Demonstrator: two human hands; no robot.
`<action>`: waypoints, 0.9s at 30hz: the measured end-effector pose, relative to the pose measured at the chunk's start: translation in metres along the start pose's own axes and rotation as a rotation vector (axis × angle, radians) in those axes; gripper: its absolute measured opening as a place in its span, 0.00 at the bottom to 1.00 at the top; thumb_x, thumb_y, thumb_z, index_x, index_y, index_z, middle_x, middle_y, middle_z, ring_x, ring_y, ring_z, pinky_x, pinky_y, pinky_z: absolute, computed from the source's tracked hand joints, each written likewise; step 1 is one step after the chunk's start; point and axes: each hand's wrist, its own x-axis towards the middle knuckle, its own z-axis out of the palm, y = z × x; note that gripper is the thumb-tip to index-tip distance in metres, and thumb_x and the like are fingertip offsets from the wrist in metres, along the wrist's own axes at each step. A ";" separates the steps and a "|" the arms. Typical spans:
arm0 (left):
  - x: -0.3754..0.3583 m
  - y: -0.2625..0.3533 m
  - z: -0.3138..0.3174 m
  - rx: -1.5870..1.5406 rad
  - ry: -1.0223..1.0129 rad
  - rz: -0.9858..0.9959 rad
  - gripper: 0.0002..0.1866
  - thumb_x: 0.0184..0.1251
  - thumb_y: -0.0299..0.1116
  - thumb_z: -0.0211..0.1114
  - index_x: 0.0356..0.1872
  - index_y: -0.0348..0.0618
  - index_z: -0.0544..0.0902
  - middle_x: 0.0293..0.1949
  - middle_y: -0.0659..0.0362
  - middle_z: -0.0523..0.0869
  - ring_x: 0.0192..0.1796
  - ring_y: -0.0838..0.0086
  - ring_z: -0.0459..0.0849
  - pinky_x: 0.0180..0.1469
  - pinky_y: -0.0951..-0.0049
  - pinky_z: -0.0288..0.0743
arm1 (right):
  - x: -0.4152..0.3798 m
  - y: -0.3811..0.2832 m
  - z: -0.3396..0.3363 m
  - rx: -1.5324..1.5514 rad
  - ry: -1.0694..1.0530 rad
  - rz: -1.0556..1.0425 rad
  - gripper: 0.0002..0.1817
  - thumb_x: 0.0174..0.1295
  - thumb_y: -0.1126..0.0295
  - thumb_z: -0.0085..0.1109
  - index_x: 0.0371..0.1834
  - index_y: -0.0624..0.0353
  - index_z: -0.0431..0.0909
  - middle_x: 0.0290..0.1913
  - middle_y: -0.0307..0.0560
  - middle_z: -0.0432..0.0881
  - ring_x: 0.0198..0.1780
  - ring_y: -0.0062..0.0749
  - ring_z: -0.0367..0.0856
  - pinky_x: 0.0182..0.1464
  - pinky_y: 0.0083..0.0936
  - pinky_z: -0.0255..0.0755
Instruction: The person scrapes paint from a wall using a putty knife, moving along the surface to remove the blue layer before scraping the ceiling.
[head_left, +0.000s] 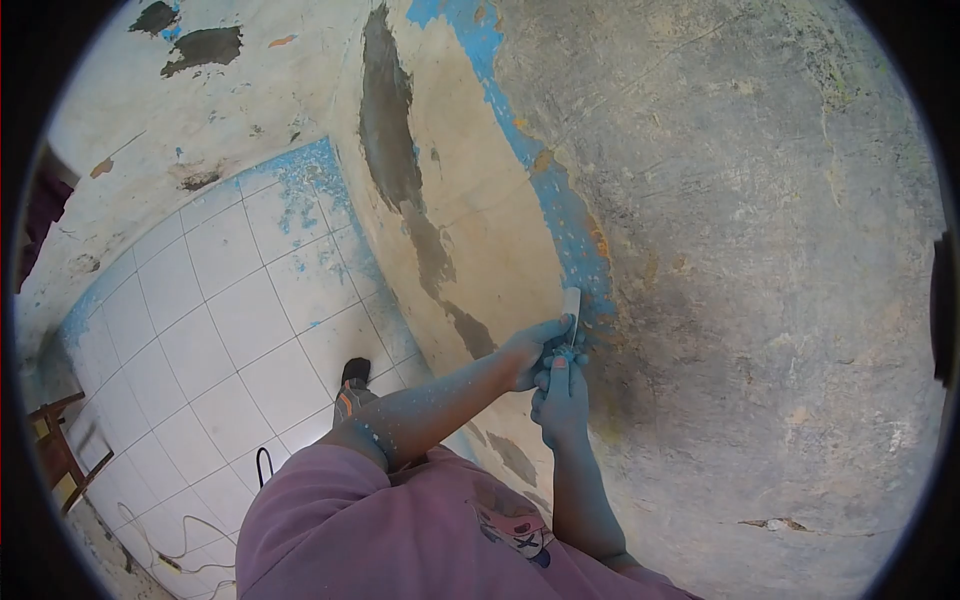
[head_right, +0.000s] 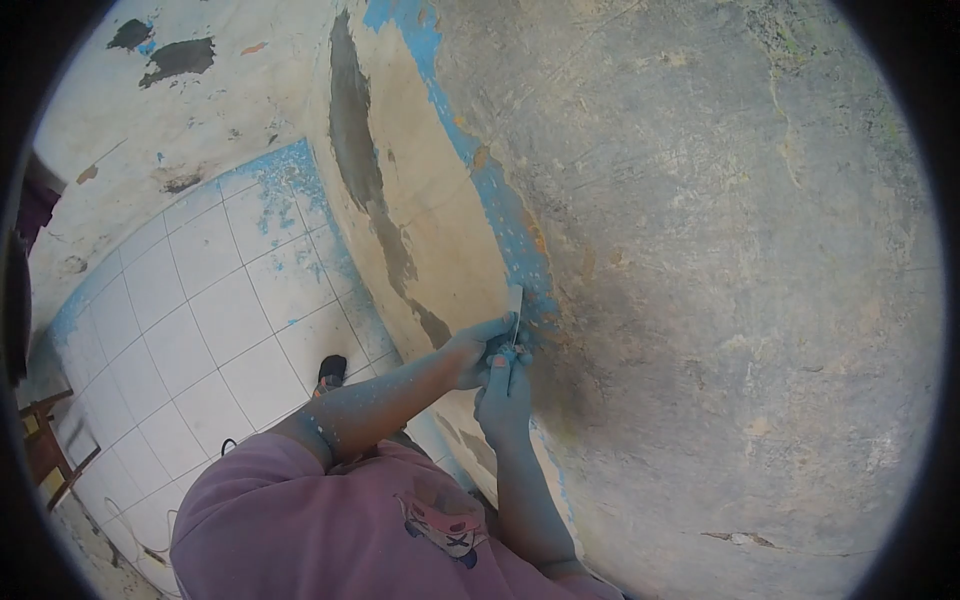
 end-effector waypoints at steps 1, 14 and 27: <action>0.000 -0.001 0.000 0.003 -0.002 0.003 0.16 0.69 0.46 0.52 0.43 0.45 0.75 0.32 0.60 0.77 0.39 0.68 0.79 0.43 0.68 0.74 | -0.001 0.006 -0.001 -0.013 0.019 -0.033 0.11 0.70 0.56 0.40 0.39 0.51 0.65 0.22 0.32 0.65 0.13 0.13 0.58 0.12 0.15 0.51; 0.005 -0.007 -0.010 -0.010 -0.003 -0.034 0.15 0.67 0.46 0.55 0.44 0.48 0.76 0.37 0.59 0.81 0.38 0.69 0.82 0.34 0.70 0.78 | -0.003 0.015 0.003 -0.085 0.056 -0.125 0.11 0.70 0.58 0.38 0.41 0.53 0.64 0.22 0.33 0.65 0.12 0.13 0.57 0.11 0.15 0.51; 0.000 -0.004 -0.002 0.044 0.055 0.034 0.15 0.68 0.47 0.53 0.46 0.48 0.74 0.36 0.56 0.81 0.34 0.69 0.83 0.29 0.71 0.78 | 0.000 0.022 0.005 -0.134 0.084 -0.179 0.12 0.70 0.57 0.39 0.40 0.53 0.64 0.22 0.33 0.64 0.13 0.13 0.58 0.12 0.15 0.52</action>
